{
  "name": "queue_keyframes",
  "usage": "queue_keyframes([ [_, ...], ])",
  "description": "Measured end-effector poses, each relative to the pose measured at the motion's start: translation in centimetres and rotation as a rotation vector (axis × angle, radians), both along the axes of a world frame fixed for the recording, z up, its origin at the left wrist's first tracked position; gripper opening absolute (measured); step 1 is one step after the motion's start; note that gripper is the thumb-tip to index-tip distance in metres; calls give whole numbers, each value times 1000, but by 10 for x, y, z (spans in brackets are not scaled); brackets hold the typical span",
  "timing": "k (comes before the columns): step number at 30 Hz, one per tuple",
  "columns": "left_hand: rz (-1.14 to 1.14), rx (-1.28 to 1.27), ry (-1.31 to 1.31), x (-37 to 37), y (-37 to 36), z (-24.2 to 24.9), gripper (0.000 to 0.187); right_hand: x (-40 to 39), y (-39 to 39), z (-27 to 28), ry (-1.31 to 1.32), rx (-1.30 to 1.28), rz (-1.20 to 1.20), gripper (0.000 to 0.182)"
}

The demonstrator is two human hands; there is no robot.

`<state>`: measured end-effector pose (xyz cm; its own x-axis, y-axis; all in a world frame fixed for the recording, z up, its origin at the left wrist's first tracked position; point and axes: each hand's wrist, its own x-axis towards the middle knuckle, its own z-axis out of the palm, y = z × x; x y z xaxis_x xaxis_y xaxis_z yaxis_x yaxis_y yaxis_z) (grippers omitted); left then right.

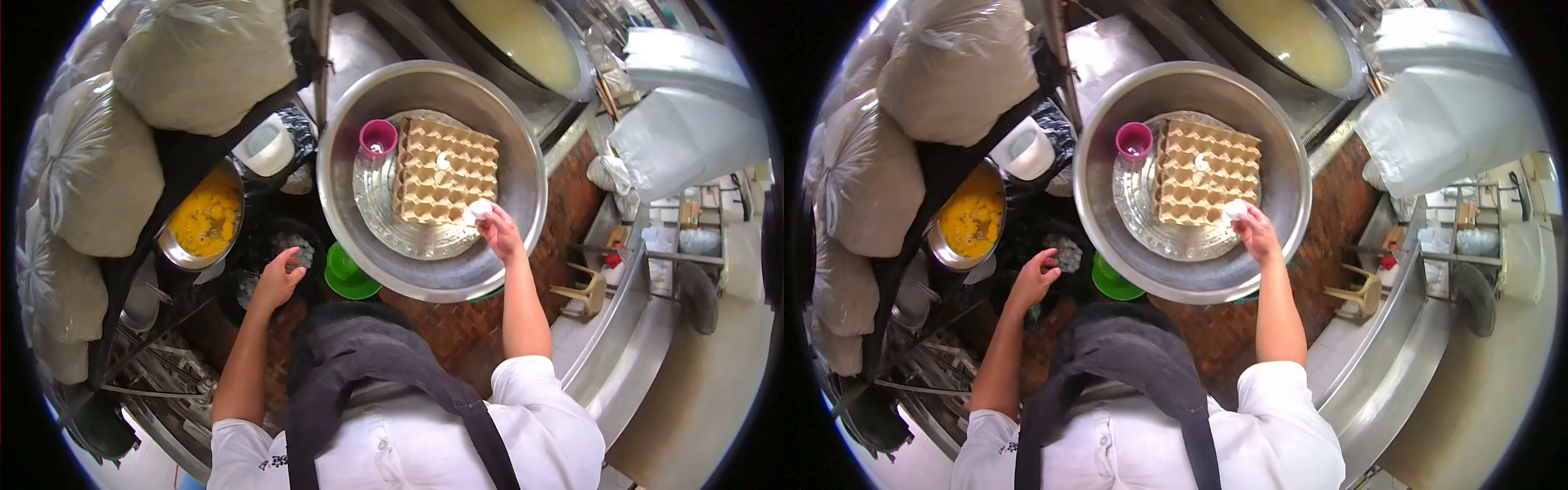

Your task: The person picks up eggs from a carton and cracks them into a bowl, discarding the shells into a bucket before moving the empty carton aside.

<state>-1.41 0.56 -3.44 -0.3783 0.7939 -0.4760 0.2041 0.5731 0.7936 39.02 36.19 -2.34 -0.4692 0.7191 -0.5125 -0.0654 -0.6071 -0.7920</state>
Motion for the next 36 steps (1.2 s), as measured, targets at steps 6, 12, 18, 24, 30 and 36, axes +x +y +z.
queue_keyframes([
  [6, 31, 49, -17, -9, -2, 12, 52, -187, -75, 89, 218, 81, 463, 43],
  [12, 122, 139, -32, -32, -20, 17, 52, -362, -177, 165, 164, 1123, 402, 65],
  [18, 225, 167, -91, -50, -37, 35, 50, -441, -205, 169, -70, 1834, 285, 57],
  [24, 421, 344, -325, -69, -47, 31, 46, -437, -213, 163, 159, 1275, 306, 47],
  [30, 544, 631, -376, -95, -41, 115, 46, -408, -217, 140, 334, -139, 683, 37],
  [36, 411, 463, -233, -123, -43, 110, 43, -426, -235, 125, 73, -23, 806, 46],
])
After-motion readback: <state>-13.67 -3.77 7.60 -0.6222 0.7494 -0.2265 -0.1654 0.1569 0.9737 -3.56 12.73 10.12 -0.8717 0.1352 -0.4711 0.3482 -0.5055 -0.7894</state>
